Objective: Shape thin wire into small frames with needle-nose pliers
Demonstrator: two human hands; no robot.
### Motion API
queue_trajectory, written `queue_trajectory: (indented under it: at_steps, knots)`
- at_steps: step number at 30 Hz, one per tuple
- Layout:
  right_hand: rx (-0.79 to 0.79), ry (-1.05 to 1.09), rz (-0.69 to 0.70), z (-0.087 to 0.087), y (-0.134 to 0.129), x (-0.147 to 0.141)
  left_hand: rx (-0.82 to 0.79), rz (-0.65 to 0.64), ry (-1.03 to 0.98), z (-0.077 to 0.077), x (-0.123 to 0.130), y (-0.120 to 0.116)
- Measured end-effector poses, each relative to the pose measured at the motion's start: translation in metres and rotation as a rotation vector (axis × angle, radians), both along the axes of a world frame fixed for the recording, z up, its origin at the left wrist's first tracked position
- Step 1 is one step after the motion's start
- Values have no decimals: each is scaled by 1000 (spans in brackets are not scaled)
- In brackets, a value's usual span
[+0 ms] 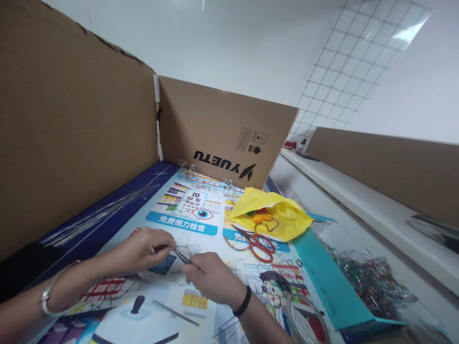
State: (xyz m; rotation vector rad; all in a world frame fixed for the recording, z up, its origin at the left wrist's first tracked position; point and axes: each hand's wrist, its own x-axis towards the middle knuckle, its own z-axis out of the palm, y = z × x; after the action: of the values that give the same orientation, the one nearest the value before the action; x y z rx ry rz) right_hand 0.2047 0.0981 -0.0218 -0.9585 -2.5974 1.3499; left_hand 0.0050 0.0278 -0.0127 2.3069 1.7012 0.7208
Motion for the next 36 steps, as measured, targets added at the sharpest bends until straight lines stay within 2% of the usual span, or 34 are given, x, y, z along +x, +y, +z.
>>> queue_trajectory:
  at_steps: [6, 10, 14, 16, 18, 20, 22, 26, 30, 36]
  knots:
    - [233, -19, 143, 9, 5, 3, -35, -51, -1, 3, 1, 0]
    - [320, -60, 223, 12, 7, 5, -67, -118, 1, 5, 1, -2]
    - [334, -84, 267, 11, 6, 5, -152, -176, -75, 5, -2, -1]
    - [318, -75, 247, 7, 6, 3, -264, -139, -189, 4, -3, 0]
    - [303, -52, 205, 4, 8, 2, -368, -47, -313, 5, -4, 1]
    - [299, -41, 184, 3, 11, 2, -407, 43, -358, 7, -4, 2]
    - [323, -56, 165, 6, 15, 3, -365, 110, -278, 9, -4, 1]
    - [443, -86, 85, 15, 17, 7, -178, 235, 53, 8, -1, -1]
    - [575, -110, 77, 13, 6, 3, -151, 281, 294, 0, 7, -1]
    - [677, -196, 118, 1, -6, -5, -141, 271, 238, -4, 12, -4]
